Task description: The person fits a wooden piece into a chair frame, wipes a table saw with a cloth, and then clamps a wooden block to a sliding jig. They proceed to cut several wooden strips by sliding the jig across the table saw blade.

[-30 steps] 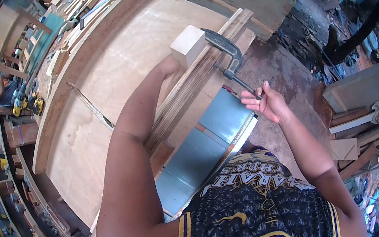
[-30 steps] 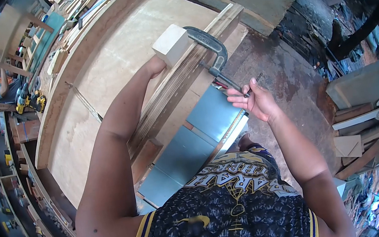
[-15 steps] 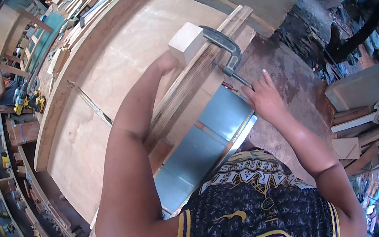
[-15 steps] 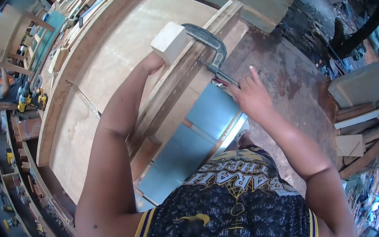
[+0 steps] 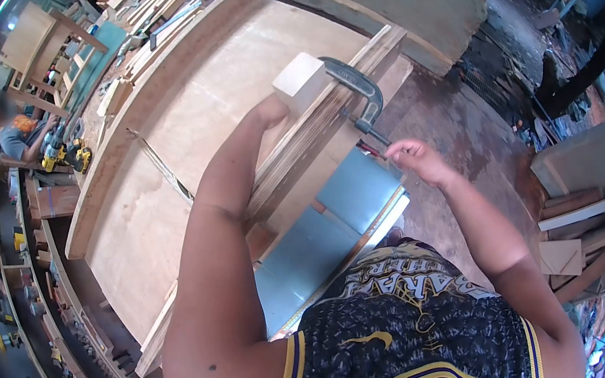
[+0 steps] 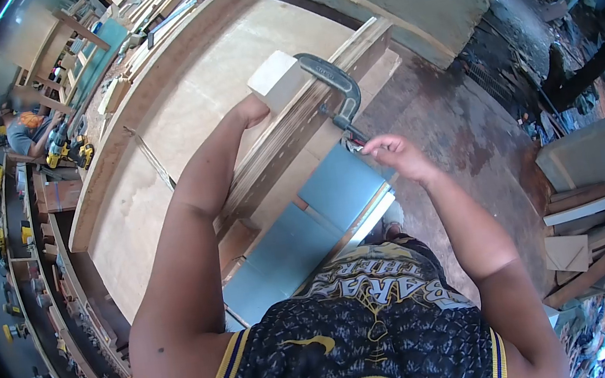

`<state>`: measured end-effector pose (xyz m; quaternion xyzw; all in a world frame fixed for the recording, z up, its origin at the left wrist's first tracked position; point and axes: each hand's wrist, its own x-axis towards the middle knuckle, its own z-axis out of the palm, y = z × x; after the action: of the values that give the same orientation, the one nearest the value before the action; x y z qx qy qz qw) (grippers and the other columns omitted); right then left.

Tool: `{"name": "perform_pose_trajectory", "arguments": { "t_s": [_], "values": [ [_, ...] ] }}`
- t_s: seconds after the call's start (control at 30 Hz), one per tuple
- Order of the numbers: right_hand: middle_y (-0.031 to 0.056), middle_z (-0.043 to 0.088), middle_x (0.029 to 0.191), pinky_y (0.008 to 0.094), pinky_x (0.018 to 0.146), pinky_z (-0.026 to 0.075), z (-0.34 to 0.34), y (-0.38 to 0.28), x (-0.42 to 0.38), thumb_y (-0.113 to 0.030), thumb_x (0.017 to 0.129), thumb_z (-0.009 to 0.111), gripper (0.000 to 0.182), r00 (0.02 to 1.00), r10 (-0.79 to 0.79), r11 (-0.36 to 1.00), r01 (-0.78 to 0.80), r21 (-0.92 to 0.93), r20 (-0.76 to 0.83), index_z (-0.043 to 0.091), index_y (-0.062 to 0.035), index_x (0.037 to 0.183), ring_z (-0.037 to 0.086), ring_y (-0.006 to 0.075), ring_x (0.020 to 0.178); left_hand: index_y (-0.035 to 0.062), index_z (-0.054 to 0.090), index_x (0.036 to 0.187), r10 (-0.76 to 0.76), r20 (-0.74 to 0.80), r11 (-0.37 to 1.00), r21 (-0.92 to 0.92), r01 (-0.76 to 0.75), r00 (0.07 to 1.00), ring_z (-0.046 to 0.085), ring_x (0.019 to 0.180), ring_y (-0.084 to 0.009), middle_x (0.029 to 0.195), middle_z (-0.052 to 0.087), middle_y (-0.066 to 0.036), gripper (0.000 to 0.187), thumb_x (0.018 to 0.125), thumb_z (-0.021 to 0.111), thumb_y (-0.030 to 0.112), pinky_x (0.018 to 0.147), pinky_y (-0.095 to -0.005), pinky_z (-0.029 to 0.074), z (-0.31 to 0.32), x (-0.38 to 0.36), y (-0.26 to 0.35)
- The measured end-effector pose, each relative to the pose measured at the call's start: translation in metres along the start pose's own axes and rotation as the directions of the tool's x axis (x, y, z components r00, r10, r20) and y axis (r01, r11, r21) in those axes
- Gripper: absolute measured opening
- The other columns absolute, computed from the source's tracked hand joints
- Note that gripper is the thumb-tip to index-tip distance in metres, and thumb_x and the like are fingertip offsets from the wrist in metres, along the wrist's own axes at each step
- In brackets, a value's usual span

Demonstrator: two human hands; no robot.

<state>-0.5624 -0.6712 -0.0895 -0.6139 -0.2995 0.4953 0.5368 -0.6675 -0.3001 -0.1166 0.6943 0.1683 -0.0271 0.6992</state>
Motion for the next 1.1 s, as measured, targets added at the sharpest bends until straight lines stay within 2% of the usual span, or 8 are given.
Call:
{"name": "perform_pose_trajectory", "arguments": {
  "t_s": [0.1,0.13,0.23,0.27,0.37,0.67,0.97,1.1],
  "values": [
    [-0.0024,0.062,0.09,0.0229,0.071,0.043,0.014,-0.013,-0.008,-0.012,0.096,0.055,0.022,0.98,-0.193,0.965,0.183,-0.187,-0.036,0.066,-0.0044,0.112,0.051,0.0064,0.074,-0.0008,0.053,0.131,-0.029,0.01,0.995,-0.094,0.03,1.0,0.052,0.122,-0.0208,0.134,0.054,-0.014,0.038,0.098,0.051,0.017,0.103,-0.0351,0.042,0.0,0.0,0.005],
    [0.006,0.06,0.121,0.0294,0.094,0.043,0.005,-0.013,-0.009,-0.012,0.097,0.051,0.031,0.998,-0.036,0.977,0.047,-0.208,0.057,0.059,-0.0072,0.127,0.056,0.015,0.107,-0.0009,0.053,0.131,-0.08,0.052,0.976,-0.199,0.089,0.995,0.052,0.121,-0.0202,0.134,0.054,-0.013,0.038,0.098,0.052,0.019,0.102,-0.0344,0.042,0.001,-0.001,0.006],
    [0.0105,0.051,0.138,0.0327,0.107,0.034,0.011,-0.015,-0.01,-0.013,0.097,0.051,0.043,0.958,-0.283,0.933,0.266,-0.243,-0.037,0.046,-0.009,0.14,0.046,0.0213,0.13,0.0007,0.056,0.126,-0.132,-0.082,0.981,-0.155,0.119,0.988,0.06,0.111,-0.0183,0.126,0.059,-0.013,0.032,0.098,0.054,0.016,0.091,-0.0306,0.052,0.015,-0.013,0.027],
    [0.0142,0.041,0.147,0.0335,0.111,0.029,0.008,-0.022,-0.012,-0.012,0.097,0.051,0.055,0.964,-0.265,0.927,0.262,-0.268,0.026,0.031,-0.0082,0.148,0.038,0.0239,0.137,0.0004,0.056,0.125,-0.124,-0.093,0.977,-0.188,0.105,0.988,0.06,0.11,-0.0179,0.125,0.059,-0.013,0.031,0.097,0.056,0.015,0.09,-0.0294,0.052,0.015,-0.012,0.023],
    [0.0179,0.038,0.148,0.0334,0.112,0.029,-0.001,-0.008,0.0,-0.01,0.097,0.051,0.058,0.972,-0.213,0.965,0.226,-0.132,0.1,0.026,-0.004,0.149,0.037,0.0239,0.137,0.0004,0.053,0.132,-0.141,-0.171,0.982,-0.149,0.116,0.975,0.052,0.119,-0.0197,0.131,0.056,-0.011,0.044,0.096,0.057,0.025,0.101,-0.034,0.042,0.015,-0.015,0.015],
    [0.0152,0.049,0.134,0.0323,0.106,0.034,-0.01,-0.001,0.011,-0.008,0.096,0.05,0.052,0.956,-0.135,0.987,0.105,0.124,0.262,0.03,0.0011,0.144,0.047,0.0188,0.124,-0.001,0.056,0.128,-0.265,-0.373,0.962,-0.036,0.272,0.889,0.052,0.118,-0.0195,0.129,0.057,-0.011,0.043,0.092,0.062,0.023,0.099,-0.0337,0.043,0.017,-0.027,0.015],
    [0.0136,0.052,0.129,0.0312,0.102,0.039,-0.015,0.007,0.015,-0.009,0.096,0.051,0.051,0.942,-0.154,0.988,0.156,0.017,0.296,0.031,0.0027,0.142,0.051,0.0169,0.119,-0.0016,0.057,0.127,-0.254,-0.455,0.963,-0.036,0.267,0.854,0.053,0.117,-0.0196,0.128,0.057,-0.011,0.044,0.091,0.063,0.023,0.099,-0.0339,0.043,0.02,-0.03,0.013],
    [0.0098,0.054,0.123,0.0295,0.099,0.04,-0.015,0.006,0.019,-0.009,0.095,0.052,0.049,0.933,-0.104,0.992,0.075,0.098,0.345,0.035,0.0012,0.14,0.052,0.014,0.113,-0.0019,0.057,0.127,-0.262,-0.458,0.96,-0.039,0.276,0.85,0.053,0.117,-0.0197,0.128,0.058,-0.011,0.044,0.091,0.063,0.023,0.099,-0.0339,0.044,0.02,-0.035,0.017]
  ]
}}
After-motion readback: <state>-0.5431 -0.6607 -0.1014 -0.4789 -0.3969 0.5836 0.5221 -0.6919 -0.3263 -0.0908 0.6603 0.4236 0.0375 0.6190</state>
